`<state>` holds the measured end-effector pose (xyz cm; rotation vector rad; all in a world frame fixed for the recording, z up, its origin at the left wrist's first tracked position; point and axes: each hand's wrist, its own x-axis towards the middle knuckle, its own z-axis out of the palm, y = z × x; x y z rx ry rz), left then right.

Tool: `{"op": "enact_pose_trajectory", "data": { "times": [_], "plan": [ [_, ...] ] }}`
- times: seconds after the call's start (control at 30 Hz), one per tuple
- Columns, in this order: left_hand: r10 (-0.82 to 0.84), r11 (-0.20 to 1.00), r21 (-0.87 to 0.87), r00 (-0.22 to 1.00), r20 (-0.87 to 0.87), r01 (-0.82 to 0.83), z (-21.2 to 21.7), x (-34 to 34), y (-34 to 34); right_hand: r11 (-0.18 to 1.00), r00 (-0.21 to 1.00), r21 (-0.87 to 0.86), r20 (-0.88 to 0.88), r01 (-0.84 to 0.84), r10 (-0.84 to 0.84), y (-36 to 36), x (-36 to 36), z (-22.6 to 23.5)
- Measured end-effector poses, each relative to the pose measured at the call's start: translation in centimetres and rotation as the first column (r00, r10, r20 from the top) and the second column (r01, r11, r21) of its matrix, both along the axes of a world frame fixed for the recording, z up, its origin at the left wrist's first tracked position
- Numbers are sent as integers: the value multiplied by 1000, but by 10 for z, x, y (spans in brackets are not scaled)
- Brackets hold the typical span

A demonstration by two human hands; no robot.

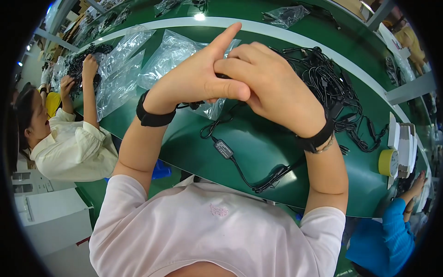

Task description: The person picks up a cable and a plastic bag, inserts the cable into the bag, and places the bagged item onto the table, repeating this process for several more cables.

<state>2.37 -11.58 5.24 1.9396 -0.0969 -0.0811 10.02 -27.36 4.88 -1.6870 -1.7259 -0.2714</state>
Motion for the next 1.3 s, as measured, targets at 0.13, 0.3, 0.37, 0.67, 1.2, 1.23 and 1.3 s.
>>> {"op": "enact_pose_trajectory", "data": {
  "times": [0.13,0.3,0.37,0.67,1.2,1.23,1.3],
  "plan": [
    [9,1000,-19,953,303,-3,0,11,3,995,992,87,-121,50,-39,-3,5,-4],
    [287,837,279,812,508,-470,8,4,33,915,873,167,-401,368,-278,-27,49,-4],
    [3,519,492,577,817,-699,-29,-7,36,897,723,177,-662,406,-197,-31,67,-7],
    [216,789,446,871,442,-422,-92,-27,13,898,-449,411,-780,158,436,13,51,-67],
    [-5,242,782,805,593,-575,-94,-60,41,980,-416,141,-890,143,189,84,19,-109],
    [4,145,754,762,647,-641,-94,-59,46,980,-462,146,-866,135,193,83,18,-114],
    [5,-4,747,747,665,-665,-95,-55,54,977,-482,161,-851,137,207,81,22,-120]
  ]
}}
